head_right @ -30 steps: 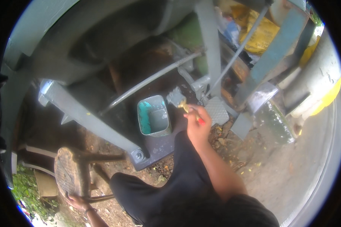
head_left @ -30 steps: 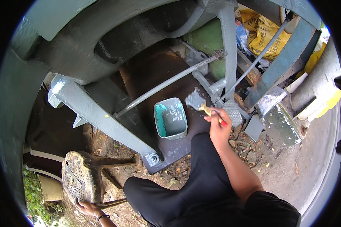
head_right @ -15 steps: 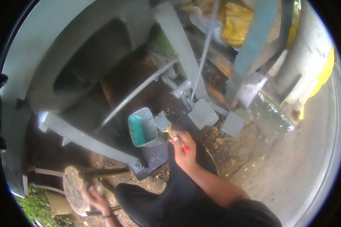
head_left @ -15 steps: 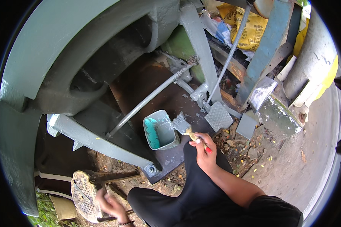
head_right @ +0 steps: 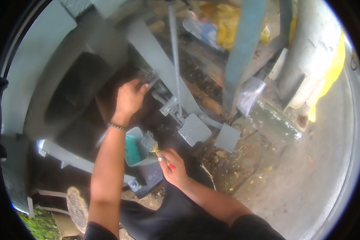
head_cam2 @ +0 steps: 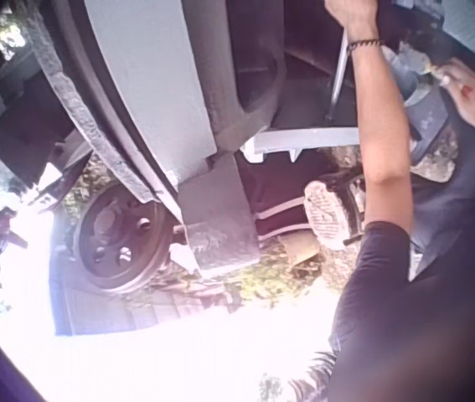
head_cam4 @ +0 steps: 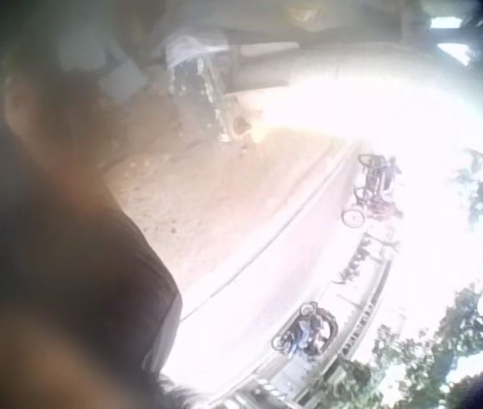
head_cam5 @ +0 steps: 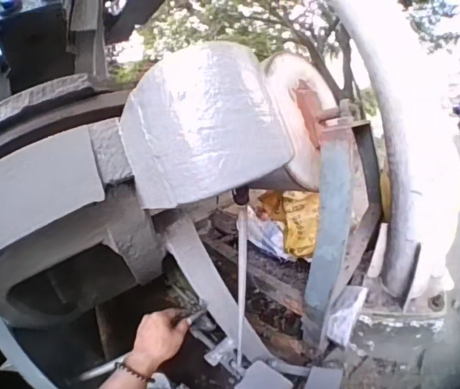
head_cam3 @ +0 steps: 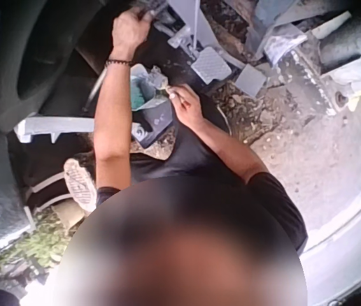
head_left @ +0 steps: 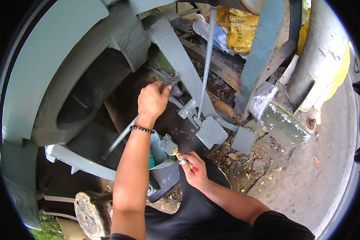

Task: The person paints a metal structure using a paintbrush and a small container of teal paint. They repeatedly dip the brush into the container and apply paint to various parts of the metal frame, including bars and joints.

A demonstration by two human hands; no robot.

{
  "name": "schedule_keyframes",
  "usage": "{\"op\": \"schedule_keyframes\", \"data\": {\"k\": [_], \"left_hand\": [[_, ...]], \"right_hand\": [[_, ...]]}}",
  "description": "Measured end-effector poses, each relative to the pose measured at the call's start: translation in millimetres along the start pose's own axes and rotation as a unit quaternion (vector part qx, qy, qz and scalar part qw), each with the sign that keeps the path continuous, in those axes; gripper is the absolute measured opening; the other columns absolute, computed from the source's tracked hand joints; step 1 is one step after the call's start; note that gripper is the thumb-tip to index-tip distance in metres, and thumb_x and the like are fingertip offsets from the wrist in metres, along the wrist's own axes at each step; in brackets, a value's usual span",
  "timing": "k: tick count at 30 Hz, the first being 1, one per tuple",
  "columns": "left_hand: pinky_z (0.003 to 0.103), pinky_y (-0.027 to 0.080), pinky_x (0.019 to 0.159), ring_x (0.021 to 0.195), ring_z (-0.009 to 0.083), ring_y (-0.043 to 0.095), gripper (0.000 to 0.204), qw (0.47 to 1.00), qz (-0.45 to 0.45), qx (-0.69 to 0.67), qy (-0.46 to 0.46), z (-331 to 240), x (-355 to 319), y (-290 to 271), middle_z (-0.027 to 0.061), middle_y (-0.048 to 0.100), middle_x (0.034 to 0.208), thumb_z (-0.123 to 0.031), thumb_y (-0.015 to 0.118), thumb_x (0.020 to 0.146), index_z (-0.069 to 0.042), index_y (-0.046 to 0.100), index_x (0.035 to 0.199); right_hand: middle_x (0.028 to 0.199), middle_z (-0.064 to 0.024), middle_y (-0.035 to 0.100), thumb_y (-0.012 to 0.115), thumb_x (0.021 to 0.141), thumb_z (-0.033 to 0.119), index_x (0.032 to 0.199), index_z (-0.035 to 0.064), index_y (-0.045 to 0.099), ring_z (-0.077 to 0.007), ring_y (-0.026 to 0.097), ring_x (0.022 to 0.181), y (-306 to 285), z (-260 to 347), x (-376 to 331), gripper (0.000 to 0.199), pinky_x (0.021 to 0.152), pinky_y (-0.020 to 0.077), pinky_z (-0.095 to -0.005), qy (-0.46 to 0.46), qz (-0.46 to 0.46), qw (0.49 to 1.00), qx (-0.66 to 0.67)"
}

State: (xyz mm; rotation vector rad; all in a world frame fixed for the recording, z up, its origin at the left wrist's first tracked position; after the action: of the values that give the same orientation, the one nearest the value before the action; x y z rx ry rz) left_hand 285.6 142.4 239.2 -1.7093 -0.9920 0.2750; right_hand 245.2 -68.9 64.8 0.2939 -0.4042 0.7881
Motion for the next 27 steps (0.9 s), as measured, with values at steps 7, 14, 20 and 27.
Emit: {"op": "schedule_keyframes", "data": {"k": [7,14,20,27], "left_hand": [[0.035,0.053,0.071,0.07,0.0231,0.071,0.033,0.961,0.028,-0.262,-0.084,2,-10,31,0.0132,0.073,0.073,-0.032,0.073,0.088,0.001,0.076,0.087],[0.04,0.053,0.068,0.069,0.0299,0.071,0.032,0.946,-0.068,-0.295,-0.115,-6,-20,55,0.0182,0.07,0.07,-0.029,0.074,0.087,0.002,0.074,0.086],[0.044,0.051,0.076,0.075,0.0395,0.068,0.032,0.965,-0.182,-0.162,-0.098,-7,-23,57,0.024,0.069,0.079,-0.029,0.074,0.089,0.002,0.074,0.1],[0.048,0.049,0.072,0.075,0.0445,0.062,0.034,0.962,-0.205,-0.16,-0.089,-1,-15,64,0.0267,0.064,0.075,-0.028,0.074,0.089,0.004,0.068,0.084]], "right_hand": [[0.096,-0.014,0.064,0.06,0.097,0.0,0.108,-0.0031,0.067,-0.0203,0.065,0.079,5,-6,2,0.013,0.073,0.0516,-0.0307,0.015,0.016,0.999,0.026],[0.093,-0.014,0.063,0.063,0.095,0.001,0.106,-0.0001,0.067,-0.0256,0.063,0.079,12,-7,3,0.012,0.072,0.0501,-0.0325,0.026,0.023,0.999,0.021],[0.091,-0.014,0.061,0.063,0.094,0.001,0.105,0.0013,0.066,-0.0285,0.062,0.076,9,-6,3,0.011,0.069,0.0481,-0.0352,0.022,0.014,1.0,0.016],[0.092,-0.014,0.061,0.063,0.096,0.002,0.105,0.0006,0.066,-0.0283,0.062,0.078,9,-4,2,0.009,0.07,0.0481,-0.0343,0.014,0.009,1.0,0.023]]}}
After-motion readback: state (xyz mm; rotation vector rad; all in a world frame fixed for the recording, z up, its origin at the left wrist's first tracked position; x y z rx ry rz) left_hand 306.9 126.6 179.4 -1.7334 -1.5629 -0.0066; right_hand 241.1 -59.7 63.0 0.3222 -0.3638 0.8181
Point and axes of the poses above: each hand's wrist, its own x-axis towards the middle knuckle, its own y-axis out of the palm, z = x × y, the point moved 9 cm from there along x, towards the middle knuckle
